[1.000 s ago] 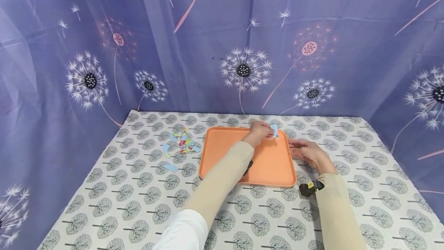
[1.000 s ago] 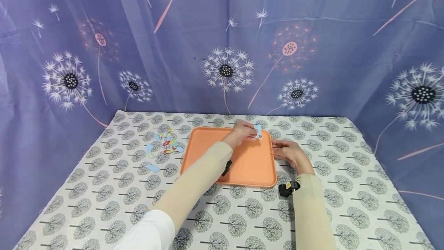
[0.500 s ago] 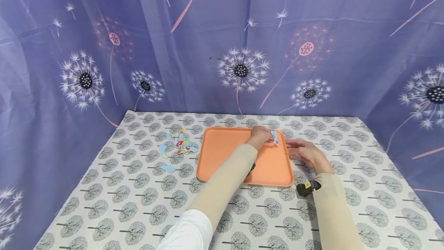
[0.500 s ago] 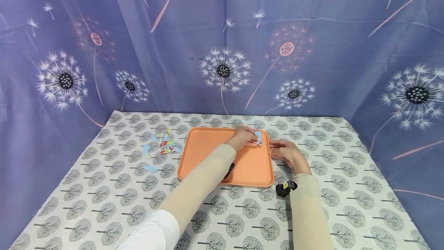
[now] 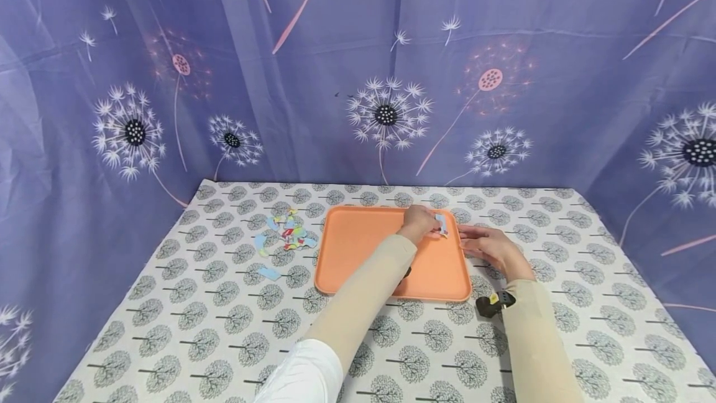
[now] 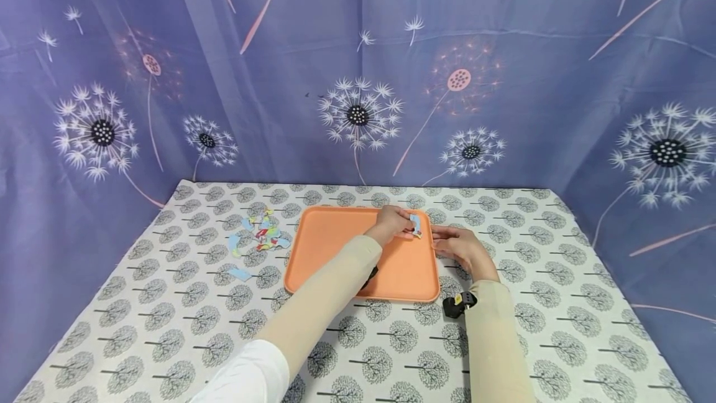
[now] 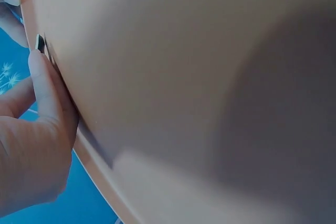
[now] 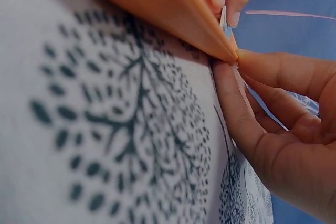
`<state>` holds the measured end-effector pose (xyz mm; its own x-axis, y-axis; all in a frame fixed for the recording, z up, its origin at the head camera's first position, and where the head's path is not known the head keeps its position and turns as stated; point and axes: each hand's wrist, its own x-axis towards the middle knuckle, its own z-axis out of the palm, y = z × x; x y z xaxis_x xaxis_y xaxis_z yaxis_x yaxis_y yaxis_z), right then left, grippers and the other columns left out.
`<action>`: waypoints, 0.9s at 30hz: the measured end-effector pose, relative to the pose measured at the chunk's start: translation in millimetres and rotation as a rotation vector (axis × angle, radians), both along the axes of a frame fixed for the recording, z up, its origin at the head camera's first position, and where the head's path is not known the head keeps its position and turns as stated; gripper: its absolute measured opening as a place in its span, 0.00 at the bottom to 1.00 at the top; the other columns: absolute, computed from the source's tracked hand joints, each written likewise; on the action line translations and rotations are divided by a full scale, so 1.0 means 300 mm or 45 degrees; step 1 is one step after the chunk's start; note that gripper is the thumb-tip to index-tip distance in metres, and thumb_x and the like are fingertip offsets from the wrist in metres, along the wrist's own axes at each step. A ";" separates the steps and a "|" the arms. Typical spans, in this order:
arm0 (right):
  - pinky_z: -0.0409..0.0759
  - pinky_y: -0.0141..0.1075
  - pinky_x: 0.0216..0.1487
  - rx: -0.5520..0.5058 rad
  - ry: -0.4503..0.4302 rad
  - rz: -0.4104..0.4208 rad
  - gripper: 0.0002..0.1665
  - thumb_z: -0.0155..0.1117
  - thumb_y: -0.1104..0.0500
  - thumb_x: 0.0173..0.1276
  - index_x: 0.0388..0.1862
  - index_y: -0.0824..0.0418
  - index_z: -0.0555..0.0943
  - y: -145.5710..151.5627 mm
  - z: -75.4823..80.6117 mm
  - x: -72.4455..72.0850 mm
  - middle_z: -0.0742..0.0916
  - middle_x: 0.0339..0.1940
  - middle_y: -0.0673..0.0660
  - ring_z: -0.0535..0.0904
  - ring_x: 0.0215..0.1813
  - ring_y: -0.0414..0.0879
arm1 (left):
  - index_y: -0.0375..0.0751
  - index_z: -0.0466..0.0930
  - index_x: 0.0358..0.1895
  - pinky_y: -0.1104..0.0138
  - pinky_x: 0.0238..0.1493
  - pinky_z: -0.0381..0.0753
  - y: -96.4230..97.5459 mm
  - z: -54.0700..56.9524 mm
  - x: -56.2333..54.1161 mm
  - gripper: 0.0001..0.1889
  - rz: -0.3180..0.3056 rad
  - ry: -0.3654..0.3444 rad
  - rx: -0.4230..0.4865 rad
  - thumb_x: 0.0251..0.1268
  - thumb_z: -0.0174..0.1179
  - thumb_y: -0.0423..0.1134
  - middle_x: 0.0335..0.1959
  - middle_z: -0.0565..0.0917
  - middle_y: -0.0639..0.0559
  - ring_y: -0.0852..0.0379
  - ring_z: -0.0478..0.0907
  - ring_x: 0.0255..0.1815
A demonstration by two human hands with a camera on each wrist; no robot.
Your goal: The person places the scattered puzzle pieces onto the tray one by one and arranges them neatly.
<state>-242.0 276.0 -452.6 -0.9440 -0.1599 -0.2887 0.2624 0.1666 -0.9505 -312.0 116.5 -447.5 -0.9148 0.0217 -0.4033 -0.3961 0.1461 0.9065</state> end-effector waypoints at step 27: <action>0.81 0.33 0.56 0.031 0.009 -0.006 0.37 0.57 0.73 0.64 0.71 0.75 0.58 0.001 -0.012 -0.006 0.66 0.69 0.75 0.81 0.47 0.37 | 0.30 0.82 0.34 0.63 0.23 0.88 -0.023 0.001 0.008 0.08 -0.025 0.109 -0.090 0.49 0.68 0.20 0.19 0.83 0.41 0.42 0.85 0.28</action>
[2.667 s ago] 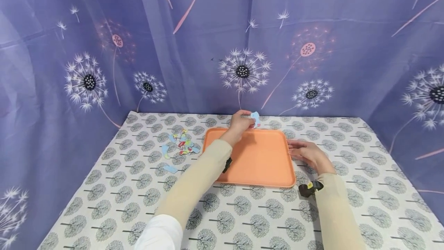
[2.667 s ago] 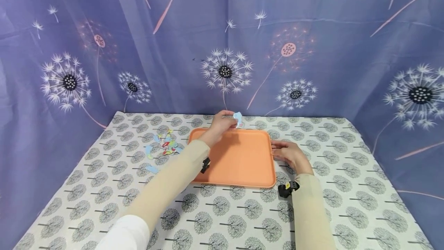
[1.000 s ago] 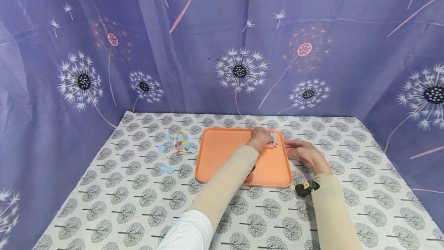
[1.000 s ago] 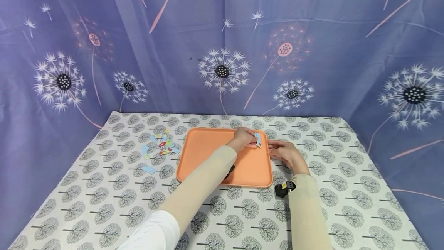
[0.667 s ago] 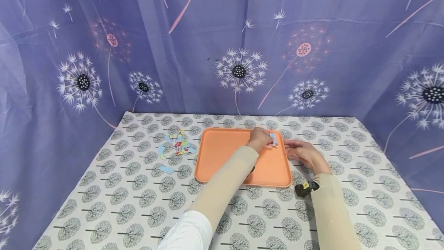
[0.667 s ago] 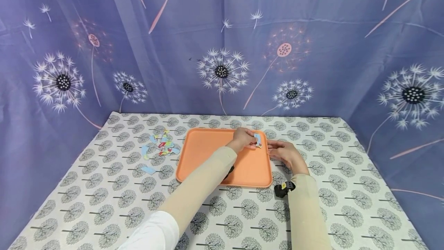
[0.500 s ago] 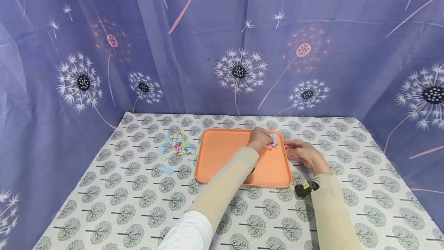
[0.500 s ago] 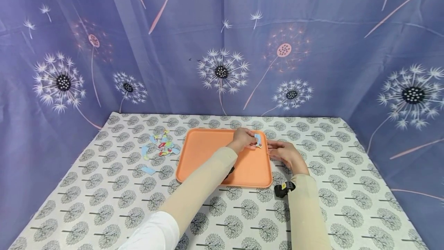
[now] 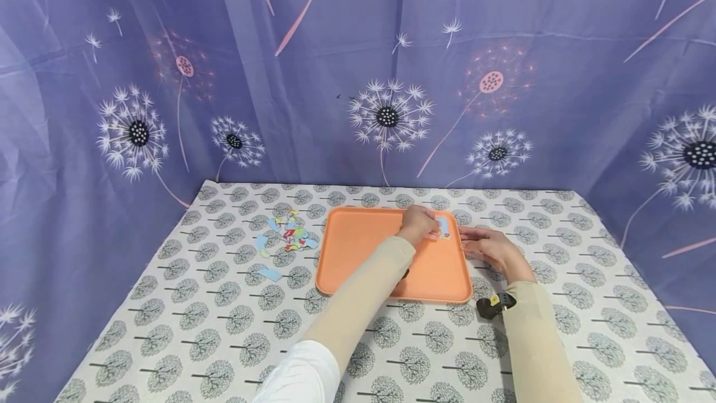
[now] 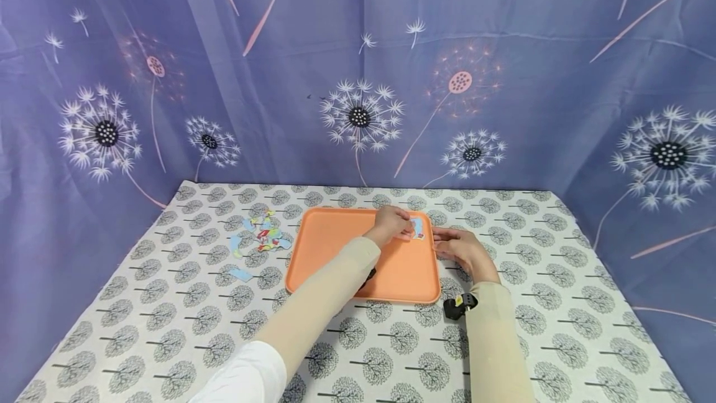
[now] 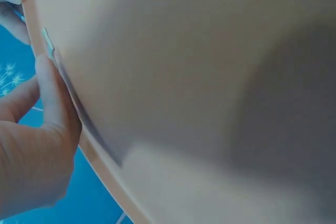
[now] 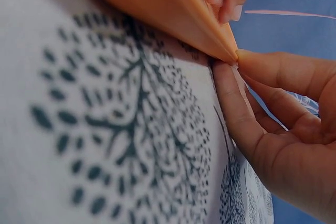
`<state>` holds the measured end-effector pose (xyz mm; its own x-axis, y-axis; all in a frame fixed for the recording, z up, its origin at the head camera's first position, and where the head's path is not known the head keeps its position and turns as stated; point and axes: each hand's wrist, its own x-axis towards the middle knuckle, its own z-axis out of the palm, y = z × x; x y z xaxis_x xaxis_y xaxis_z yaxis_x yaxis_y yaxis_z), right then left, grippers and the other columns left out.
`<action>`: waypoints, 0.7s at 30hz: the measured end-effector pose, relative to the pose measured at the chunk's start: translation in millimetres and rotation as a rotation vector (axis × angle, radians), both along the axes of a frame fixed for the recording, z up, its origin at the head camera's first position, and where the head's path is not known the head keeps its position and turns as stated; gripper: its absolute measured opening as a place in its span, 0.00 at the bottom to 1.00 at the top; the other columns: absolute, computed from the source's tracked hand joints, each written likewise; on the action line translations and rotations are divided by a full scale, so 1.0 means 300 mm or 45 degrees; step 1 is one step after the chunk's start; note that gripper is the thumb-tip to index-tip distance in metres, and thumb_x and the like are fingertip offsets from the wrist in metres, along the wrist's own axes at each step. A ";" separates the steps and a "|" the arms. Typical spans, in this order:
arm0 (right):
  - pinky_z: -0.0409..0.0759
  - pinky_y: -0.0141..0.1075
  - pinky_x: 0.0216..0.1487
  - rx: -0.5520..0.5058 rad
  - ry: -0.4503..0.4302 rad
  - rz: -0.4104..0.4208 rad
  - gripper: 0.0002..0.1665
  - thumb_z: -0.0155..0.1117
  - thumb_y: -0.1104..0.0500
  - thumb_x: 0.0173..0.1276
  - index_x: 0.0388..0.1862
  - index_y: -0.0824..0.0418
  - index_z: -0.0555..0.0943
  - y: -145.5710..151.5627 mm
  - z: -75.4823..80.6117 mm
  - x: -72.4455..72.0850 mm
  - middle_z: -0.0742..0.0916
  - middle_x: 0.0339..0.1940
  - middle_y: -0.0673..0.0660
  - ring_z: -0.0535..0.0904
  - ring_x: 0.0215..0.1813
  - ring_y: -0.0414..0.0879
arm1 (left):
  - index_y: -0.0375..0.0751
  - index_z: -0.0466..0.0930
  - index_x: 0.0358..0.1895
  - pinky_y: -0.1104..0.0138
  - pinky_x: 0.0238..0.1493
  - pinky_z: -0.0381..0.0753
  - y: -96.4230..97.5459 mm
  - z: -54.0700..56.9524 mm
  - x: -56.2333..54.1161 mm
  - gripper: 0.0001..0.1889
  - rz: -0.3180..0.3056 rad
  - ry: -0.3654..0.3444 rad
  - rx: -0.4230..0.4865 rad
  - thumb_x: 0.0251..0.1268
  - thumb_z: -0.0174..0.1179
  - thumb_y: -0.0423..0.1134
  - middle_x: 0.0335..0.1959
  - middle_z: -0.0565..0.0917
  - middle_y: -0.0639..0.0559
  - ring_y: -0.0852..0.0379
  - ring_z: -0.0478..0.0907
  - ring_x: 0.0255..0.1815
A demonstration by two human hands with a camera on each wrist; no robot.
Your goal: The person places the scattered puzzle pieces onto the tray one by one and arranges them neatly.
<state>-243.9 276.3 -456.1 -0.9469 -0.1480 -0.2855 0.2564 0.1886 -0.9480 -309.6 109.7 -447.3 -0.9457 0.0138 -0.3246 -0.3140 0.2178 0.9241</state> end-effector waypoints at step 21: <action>0.80 0.32 0.57 -0.005 -0.026 -0.020 0.37 0.58 0.74 0.63 0.71 0.73 0.59 0.006 -0.005 -0.002 0.67 0.69 0.74 0.80 0.46 0.37 | 0.26 0.80 0.47 0.62 0.36 0.89 -0.161 0.120 0.024 0.14 -0.189 0.162 -0.022 0.56 0.66 0.25 0.34 0.85 0.37 0.39 0.84 0.39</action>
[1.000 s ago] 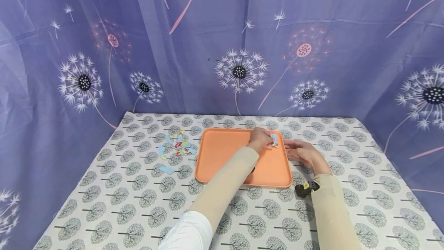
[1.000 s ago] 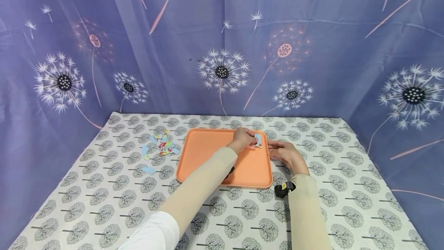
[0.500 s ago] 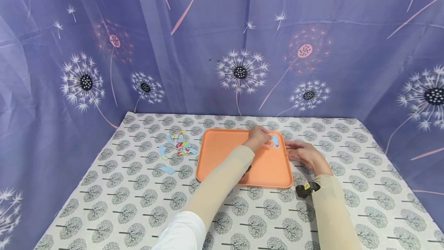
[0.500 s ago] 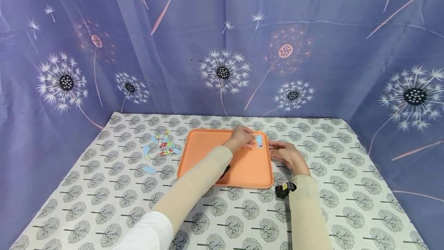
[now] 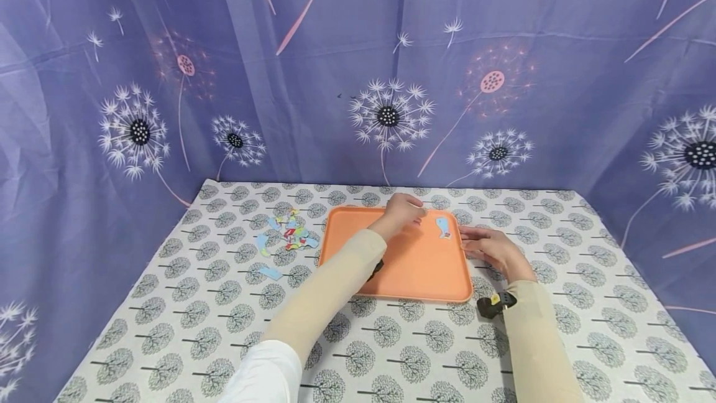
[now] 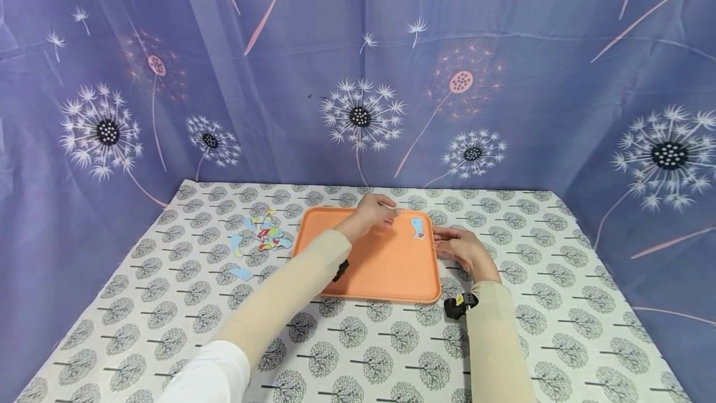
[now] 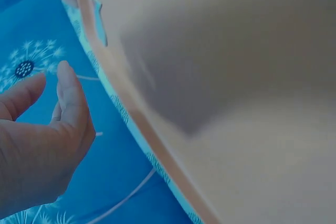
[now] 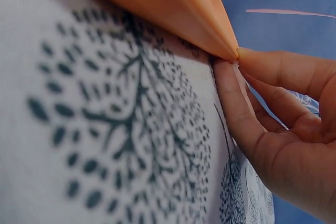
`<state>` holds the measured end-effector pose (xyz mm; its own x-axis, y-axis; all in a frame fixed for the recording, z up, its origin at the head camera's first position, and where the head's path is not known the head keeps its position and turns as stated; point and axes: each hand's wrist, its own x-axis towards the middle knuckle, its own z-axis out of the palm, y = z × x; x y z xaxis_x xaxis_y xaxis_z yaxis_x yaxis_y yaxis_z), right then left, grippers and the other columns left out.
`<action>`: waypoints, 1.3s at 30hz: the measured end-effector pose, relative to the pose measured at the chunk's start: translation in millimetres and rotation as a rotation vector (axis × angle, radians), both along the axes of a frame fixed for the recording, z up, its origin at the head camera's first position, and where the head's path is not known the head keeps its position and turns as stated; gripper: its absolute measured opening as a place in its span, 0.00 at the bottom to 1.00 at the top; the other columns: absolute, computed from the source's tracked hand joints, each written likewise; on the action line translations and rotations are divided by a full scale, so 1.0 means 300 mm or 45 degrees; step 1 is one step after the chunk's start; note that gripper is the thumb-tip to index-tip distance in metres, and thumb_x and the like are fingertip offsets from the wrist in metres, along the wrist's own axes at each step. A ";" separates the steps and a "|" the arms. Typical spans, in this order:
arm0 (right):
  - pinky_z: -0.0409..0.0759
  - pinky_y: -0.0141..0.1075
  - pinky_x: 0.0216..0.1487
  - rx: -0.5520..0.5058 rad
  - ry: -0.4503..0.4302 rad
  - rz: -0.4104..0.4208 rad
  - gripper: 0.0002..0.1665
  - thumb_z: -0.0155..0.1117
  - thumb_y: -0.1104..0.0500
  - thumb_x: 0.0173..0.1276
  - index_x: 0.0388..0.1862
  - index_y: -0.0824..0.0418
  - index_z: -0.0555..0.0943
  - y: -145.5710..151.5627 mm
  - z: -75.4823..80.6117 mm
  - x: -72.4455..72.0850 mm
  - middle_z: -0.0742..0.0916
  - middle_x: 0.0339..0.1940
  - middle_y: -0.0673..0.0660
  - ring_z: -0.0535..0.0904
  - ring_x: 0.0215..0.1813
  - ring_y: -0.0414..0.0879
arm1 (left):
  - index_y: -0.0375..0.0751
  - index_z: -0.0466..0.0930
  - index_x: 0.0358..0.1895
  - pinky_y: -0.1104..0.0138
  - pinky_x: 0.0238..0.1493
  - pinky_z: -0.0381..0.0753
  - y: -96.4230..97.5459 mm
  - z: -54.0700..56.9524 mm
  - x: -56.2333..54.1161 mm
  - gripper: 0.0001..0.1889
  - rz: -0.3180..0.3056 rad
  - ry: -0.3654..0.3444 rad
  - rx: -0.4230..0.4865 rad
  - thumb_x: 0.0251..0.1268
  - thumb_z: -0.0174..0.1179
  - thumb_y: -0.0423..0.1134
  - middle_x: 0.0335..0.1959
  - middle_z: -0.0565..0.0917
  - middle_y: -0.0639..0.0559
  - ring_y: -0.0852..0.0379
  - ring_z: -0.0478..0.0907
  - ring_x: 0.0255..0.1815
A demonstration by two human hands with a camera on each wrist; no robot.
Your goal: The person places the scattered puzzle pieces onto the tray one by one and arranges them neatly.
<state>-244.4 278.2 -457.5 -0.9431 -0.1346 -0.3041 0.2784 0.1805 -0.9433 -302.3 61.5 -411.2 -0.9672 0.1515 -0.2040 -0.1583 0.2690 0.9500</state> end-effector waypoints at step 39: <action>0.81 0.33 0.56 -0.042 -0.011 -0.006 0.37 0.59 0.73 0.64 0.71 0.73 0.59 -0.002 0.007 0.002 0.69 0.68 0.72 0.81 0.44 0.36 | 0.24 0.70 0.61 0.58 0.57 0.81 -0.833 0.007 -0.009 0.21 0.390 0.039 0.077 0.66 0.57 0.28 0.48 0.78 0.35 0.65 0.79 0.27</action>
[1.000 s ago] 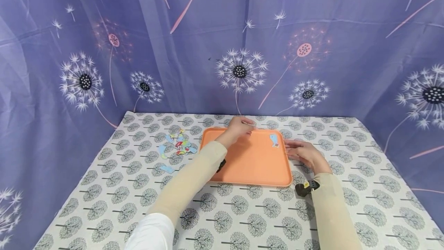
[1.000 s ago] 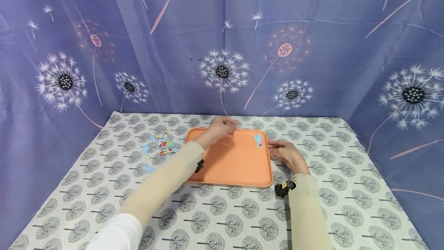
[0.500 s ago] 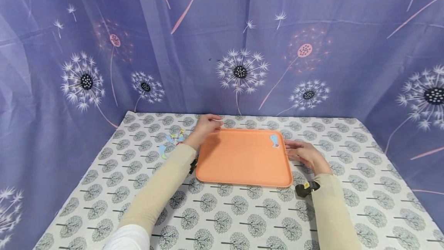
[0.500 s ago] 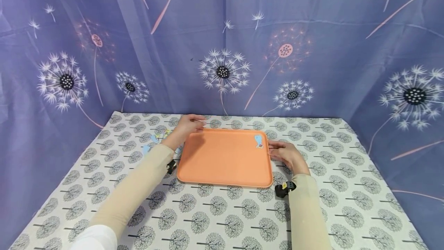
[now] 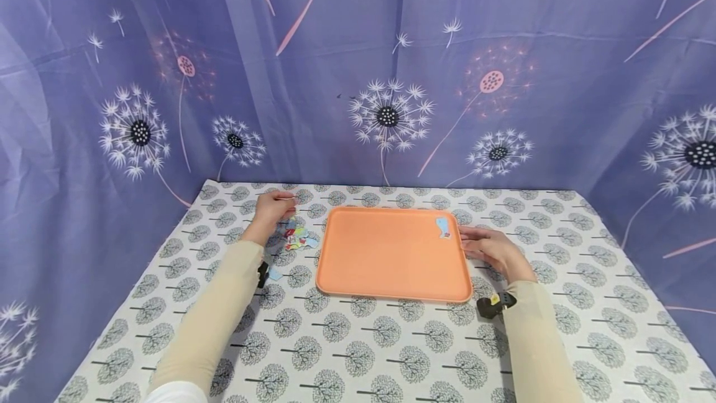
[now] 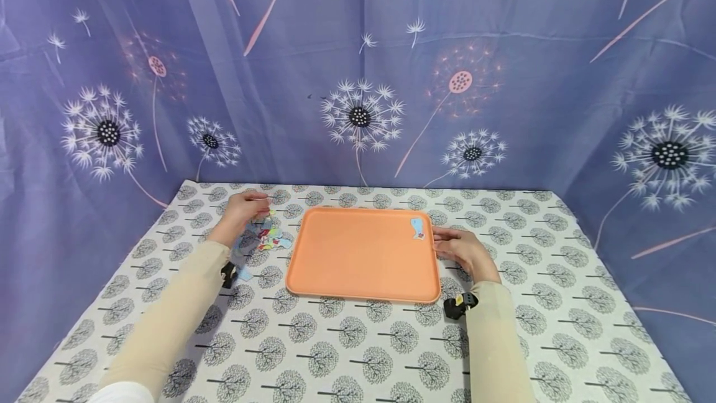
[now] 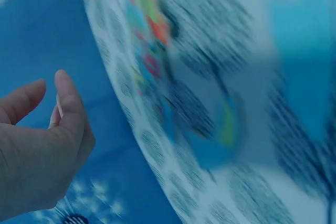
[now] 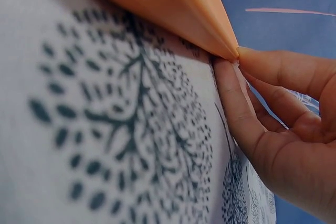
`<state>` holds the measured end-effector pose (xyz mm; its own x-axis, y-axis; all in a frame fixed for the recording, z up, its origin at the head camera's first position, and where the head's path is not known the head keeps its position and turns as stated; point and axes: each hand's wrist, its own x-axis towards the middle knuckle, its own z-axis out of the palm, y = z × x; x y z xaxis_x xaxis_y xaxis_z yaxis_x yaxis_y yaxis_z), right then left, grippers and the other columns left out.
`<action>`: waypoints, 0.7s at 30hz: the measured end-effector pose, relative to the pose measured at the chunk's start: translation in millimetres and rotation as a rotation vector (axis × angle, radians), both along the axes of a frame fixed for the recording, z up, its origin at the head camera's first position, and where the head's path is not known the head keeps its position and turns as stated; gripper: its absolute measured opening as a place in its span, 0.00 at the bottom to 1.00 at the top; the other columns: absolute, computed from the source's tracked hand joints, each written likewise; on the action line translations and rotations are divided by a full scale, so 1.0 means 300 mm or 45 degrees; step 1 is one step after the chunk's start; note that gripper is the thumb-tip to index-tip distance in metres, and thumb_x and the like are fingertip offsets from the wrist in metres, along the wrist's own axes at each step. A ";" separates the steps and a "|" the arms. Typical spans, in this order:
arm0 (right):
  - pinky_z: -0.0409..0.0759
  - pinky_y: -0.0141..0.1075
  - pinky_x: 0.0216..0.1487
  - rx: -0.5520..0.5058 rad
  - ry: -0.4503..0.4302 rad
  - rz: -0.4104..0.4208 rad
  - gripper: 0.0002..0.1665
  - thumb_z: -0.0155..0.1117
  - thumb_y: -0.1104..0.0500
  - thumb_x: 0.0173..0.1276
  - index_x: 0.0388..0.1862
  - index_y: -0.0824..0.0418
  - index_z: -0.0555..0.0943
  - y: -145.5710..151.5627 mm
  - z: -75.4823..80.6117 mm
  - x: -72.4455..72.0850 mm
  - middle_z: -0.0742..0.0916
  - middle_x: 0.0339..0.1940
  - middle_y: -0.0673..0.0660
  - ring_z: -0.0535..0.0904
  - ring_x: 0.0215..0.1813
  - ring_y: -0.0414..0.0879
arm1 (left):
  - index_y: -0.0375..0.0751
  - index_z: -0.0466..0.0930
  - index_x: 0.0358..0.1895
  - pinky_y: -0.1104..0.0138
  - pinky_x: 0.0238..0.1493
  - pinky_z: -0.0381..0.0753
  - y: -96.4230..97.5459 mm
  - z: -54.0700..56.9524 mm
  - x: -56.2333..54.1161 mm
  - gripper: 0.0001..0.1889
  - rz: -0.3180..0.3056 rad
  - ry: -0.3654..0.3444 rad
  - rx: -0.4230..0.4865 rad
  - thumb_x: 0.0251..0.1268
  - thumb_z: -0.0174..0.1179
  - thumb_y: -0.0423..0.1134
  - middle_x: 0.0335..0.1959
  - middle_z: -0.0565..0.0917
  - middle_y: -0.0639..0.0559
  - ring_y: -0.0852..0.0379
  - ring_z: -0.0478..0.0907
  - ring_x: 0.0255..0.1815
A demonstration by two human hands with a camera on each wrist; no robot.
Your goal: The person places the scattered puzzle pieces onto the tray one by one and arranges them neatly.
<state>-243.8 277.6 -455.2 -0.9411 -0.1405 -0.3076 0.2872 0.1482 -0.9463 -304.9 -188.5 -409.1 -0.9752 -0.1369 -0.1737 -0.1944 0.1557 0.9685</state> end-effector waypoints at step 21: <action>0.79 0.34 0.59 0.066 0.019 0.037 0.36 0.59 0.69 0.68 0.72 0.71 0.59 -0.002 -0.004 0.005 0.66 0.70 0.72 0.79 0.53 0.41 | 0.23 0.71 0.57 0.66 0.44 0.86 -0.169 -0.080 0.041 0.22 0.121 -0.197 -0.230 0.62 0.62 0.29 0.35 0.79 0.46 0.65 0.80 0.23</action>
<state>-242.2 277.0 -456.3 -0.9413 -0.1520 -0.3013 0.2680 0.2056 -0.9412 -292.5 -239.4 -433.2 -0.9202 -0.2692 -0.2842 -0.3602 0.2976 0.8841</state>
